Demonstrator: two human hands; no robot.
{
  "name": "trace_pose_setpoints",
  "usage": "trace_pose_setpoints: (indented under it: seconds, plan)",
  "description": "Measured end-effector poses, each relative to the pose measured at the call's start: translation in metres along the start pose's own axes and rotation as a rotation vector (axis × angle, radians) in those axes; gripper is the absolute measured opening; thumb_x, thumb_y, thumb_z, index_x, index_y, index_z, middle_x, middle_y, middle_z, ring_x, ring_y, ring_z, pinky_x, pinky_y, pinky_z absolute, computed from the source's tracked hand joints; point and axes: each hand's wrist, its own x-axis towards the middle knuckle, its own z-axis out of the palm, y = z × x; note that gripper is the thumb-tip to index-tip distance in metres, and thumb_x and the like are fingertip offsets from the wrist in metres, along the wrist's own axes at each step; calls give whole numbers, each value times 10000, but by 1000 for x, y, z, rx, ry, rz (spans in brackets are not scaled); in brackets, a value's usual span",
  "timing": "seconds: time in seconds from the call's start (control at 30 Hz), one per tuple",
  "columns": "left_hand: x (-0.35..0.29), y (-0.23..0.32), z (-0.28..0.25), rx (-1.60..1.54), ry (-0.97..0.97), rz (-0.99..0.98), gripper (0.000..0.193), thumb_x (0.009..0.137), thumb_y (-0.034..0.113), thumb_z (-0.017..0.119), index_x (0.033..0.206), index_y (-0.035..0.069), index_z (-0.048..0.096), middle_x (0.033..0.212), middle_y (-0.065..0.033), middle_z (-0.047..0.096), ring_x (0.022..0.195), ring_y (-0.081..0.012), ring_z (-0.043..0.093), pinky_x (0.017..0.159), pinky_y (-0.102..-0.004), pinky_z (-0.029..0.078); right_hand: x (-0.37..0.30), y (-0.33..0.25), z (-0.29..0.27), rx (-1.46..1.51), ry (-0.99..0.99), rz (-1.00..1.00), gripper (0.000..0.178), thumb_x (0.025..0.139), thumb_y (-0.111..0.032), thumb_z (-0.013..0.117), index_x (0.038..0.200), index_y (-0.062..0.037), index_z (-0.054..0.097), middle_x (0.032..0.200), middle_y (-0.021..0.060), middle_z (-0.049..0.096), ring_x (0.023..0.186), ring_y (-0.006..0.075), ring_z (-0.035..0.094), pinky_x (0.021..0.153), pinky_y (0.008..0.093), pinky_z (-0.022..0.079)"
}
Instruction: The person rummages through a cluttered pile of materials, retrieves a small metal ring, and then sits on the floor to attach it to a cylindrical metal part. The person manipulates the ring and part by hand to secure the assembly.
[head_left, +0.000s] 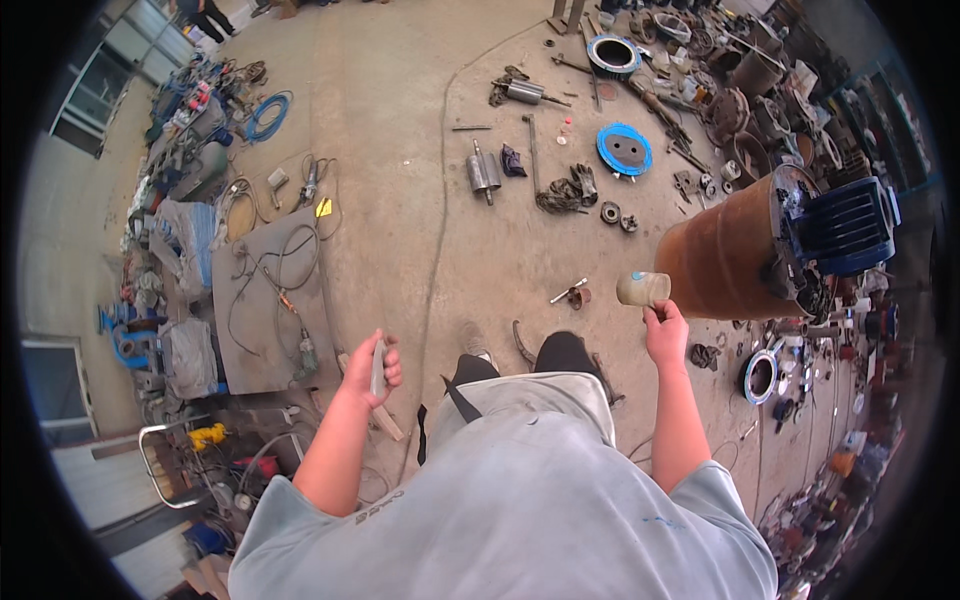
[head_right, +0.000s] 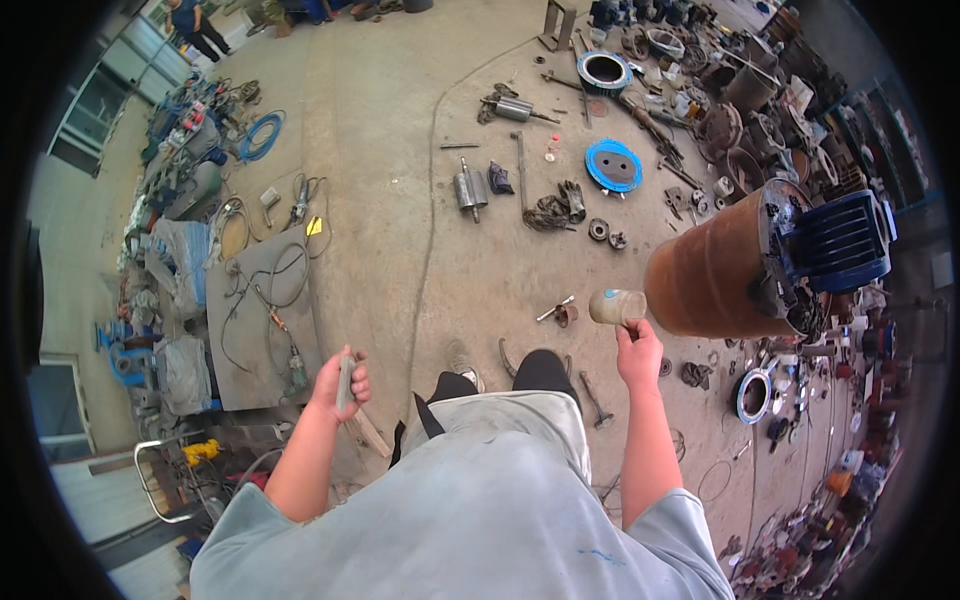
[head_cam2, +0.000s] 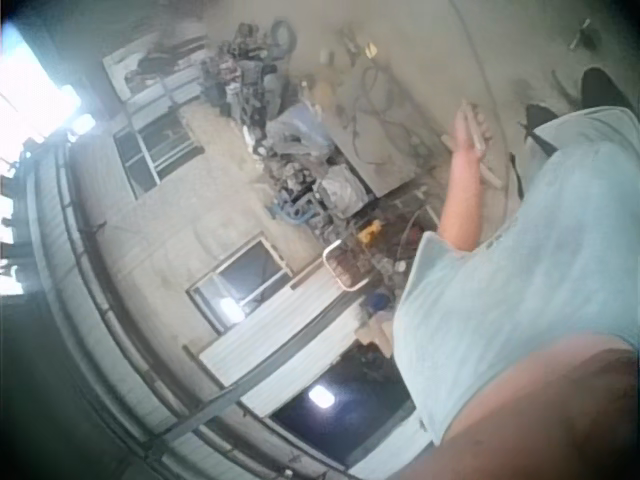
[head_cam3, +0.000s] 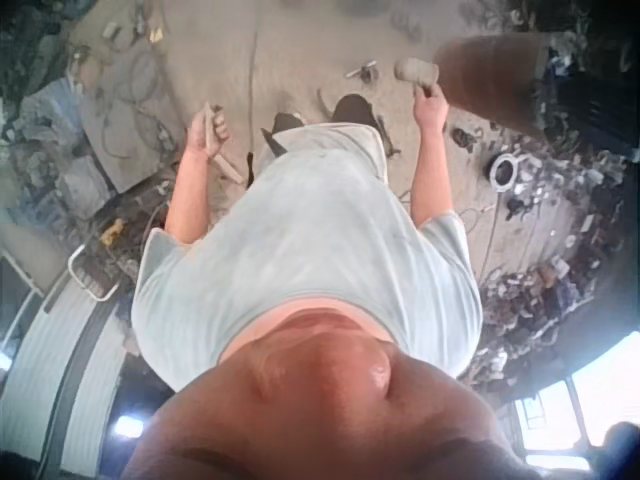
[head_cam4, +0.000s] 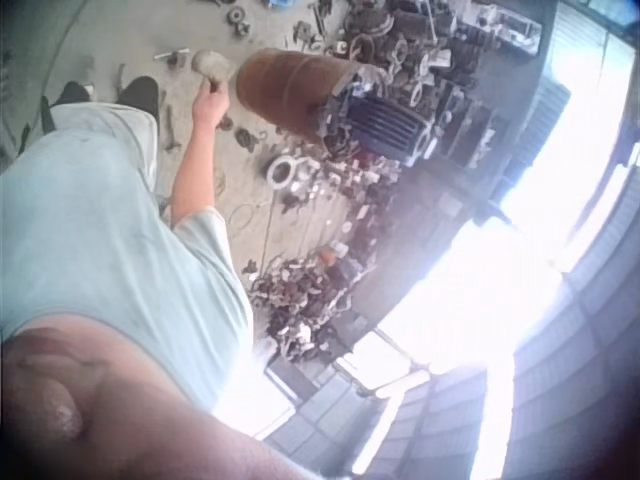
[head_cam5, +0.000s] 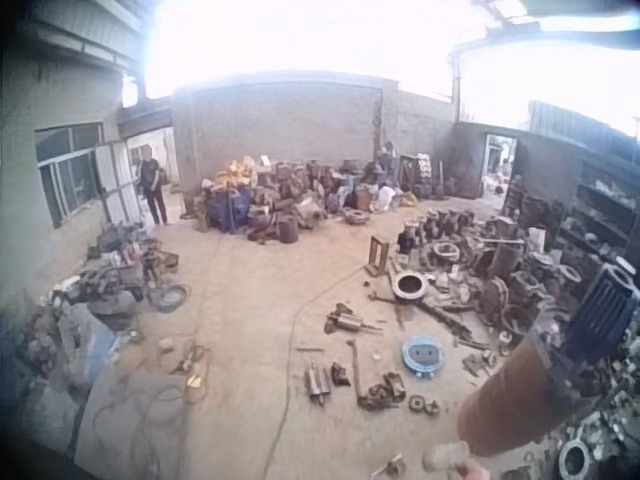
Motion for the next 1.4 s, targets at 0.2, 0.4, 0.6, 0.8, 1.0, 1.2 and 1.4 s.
trace_pose_setpoints:
  seconds: [0.2,0.4,0.6,0.8,1.0,1.2,1.4]
  plan:
    - [78,137,97,54,-63,-24,340,1059,460,526,1096,126,576,660,1,478,535,-158,432,528,-319,353,84,-54,47,9,-1,84,176,915,-92,750,1050,12,705,878,110,754,779,157,687,764,314,549]
    - [157,200,184,11,-15,-4,337,1056,455,525,1087,126,593,660,-2,482,536,-155,441,530,-324,364,222,-58,135,14,-185,170,199,900,-118,769,1058,-2,736,908,120,772,825,170,722,783,328,562]
    - [293,216,254,-20,2,-128,351,1053,449,534,1122,110,592,671,-13,480,536,-168,442,534,-332,366,363,-48,237,6,-312,112,166,901,-89,748,1041,-2,734,920,132,758,806,170,717,749,313,561]
    - [534,189,289,-42,-51,-313,341,1060,430,539,1121,104,617,693,-16,475,571,-159,440,554,-327,362,443,21,361,-15,-256,71,152,856,-82,757,1007,-86,764,946,112,723,873,291,710,765,374,572]
    - [789,163,326,-196,-217,-224,360,1076,419,511,1144,100,664,717,-3,474,600,-147,435,566,-318,362,497,111,485,-36,-143,47,143,833,-71,769,969,-116,771,916,75,704,823,289,691,727,379,564]
    - [901,186,282,-160,-85,-275,389,1100,422,461,1155,85,648,723,7,450,585,-137,401,559,-307,352,545,176,571,-60,-246,47,153,810,-59,756,934,-145,780,878,57,684,801,285,686,693,383,558]
    - [933,272,268,-46,-291,-104,441,1110,411,411,1216,42,630,719,-27,455,605,-160,419,570,-333,361,595,215,619,-231,-386,-221,153,800,-60,776,927,-143,786,854,42,675,793,281,685,675,393,557]
